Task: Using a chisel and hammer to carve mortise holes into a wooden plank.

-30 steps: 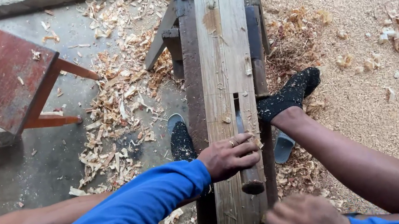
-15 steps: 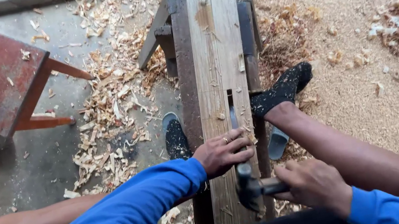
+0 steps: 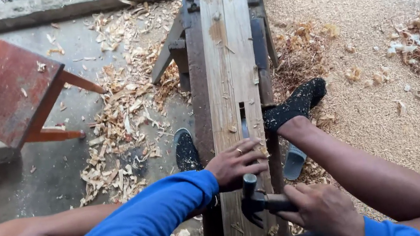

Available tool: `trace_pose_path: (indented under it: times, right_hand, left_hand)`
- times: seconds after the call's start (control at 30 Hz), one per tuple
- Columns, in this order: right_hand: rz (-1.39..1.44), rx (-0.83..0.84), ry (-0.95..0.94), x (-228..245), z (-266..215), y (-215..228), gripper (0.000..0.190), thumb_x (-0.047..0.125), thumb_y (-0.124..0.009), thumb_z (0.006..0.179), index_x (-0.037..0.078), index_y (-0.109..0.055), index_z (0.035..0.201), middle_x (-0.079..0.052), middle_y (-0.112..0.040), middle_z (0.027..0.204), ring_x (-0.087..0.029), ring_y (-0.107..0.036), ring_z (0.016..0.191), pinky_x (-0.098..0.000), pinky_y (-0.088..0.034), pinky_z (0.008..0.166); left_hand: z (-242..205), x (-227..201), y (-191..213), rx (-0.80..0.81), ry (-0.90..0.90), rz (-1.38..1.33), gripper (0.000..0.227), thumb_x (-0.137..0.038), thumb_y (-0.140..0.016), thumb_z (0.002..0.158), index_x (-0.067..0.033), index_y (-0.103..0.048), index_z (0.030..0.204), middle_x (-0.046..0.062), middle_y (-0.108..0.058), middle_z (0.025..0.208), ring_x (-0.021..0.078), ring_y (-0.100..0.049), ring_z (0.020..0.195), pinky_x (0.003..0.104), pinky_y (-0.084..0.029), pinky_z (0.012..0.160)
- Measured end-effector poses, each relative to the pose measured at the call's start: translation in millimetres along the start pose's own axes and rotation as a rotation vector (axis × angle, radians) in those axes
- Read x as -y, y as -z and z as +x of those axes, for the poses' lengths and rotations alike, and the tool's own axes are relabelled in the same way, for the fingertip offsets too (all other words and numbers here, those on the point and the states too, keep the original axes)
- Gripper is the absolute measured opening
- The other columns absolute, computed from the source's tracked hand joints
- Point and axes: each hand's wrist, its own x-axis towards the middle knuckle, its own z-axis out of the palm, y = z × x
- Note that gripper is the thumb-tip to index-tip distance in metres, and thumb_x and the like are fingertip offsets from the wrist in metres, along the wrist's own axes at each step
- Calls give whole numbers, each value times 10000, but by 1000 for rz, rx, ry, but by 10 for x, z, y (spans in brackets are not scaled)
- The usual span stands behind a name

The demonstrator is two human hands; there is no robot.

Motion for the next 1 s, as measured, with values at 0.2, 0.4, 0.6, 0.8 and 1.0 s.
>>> trace_pose_path:
  times: [0.2,0.4,0.6,0.8,1.0]
  right_hand:
    - [126,-146,31,22,-115,-32,437,460,-827,767,107,-600,891,-100,-644,791,-311,-683,628,-442,-537,543]
    - [200,-236,91,149,-189,66,414,429,-838,732,102,-607,839,-92,-622,736,-310,-658,608,-440,-517,518]
    - [225,-248,282,161,-143,115,433,450,-822,771,94,-593,860,-75,-585,719,-279,-644,652,-412,-507,549]
    - [-21,-172,636,58,-178,3,225,277,-655,846,107,-586,975,-32,-551,786,-198,-617,688,-333,-507,586]
    - [-137,-97,661,-385,-69,-229,273,316,-676,800,114,-570,949,-38,-547,737,-211,-606,621,-359,-468,472]
  left_hand:
    - [285,304,145,299,-60,-477,311,-173,-725,777,-152,-664,1081,65,-649,1160,329,-538,1226,455,-420,1119]
    - [605,708,201,-241,601,-861,140,-146,-787,934,-95,-657,945,66,-653,845,160,-613,802,290,-552,737]
    - [327,378,20,-191,-61,-675,214,-130,-782,880,-96,-654,1048,57,-641,965,266,-636,956,391,-509,867]
    - [11,24,-218,51,-188,-284,314,-197,-613,957,-236,-593,1267,32,-580,1118,275,-564,1124,487,-426,1109]
    - [24,-79,-157,-41,-117,-246,340,-155,-605,940,-238,-615,1270,33,-586,1120,266,-580,1138,471,-431,1140]
